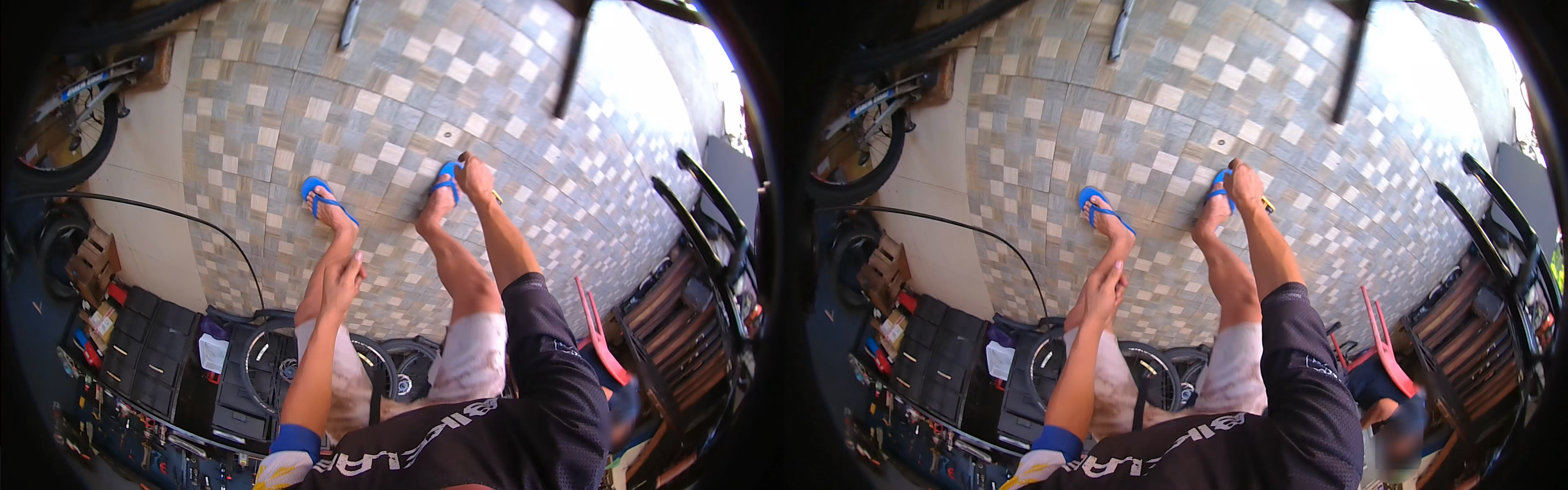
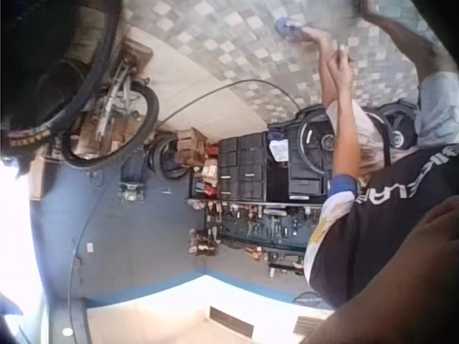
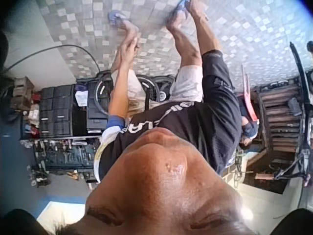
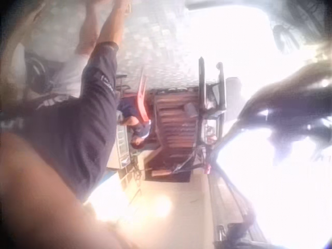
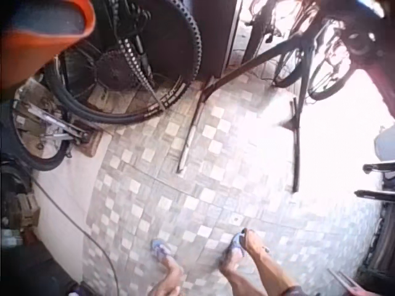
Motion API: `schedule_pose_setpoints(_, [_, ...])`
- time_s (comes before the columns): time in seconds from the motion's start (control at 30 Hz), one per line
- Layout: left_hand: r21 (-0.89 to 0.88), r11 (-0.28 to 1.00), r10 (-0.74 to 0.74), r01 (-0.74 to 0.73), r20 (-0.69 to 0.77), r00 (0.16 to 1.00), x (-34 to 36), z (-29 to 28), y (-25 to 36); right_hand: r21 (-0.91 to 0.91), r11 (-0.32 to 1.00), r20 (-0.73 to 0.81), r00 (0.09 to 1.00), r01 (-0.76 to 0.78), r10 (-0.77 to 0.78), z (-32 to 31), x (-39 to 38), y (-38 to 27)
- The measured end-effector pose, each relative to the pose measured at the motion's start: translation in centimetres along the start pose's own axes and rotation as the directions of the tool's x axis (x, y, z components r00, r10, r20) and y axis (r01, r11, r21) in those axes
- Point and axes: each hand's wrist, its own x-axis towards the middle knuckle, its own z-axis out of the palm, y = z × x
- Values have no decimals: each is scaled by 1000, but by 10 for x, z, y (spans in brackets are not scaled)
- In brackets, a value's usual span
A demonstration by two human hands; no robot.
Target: The person uses a yellow multi-tool to loosen and remove bolts from a red bicycle frame mounted on a stand. They detach the frame from the stand, place it on the floor, and later reattach it to continue working on the frame.
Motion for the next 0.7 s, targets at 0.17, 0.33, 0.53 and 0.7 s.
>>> schedule_pose_setpoints(0.17, [285,948,155,-140,-33,987,36,-42,-55,7,999,-175,983,-46,46,73,91,-7])
schedule_pose_setpoints(0.33, [174,981,87,-88,14,996,30,-46,-25,-59,991,-170,980,-117,105,95,120,-6])
schedule_pose_setpoints(0.53, [97,984,143,-147,49,989,28,-43,-29,-94,990,-202,976,-105,85,110,121,-4])
schedule_pose_setpoints(0.7, [132,976,167,-174,63,984,30,-43,-37,-51,996,-153,986,-75,67,102,111,-4])
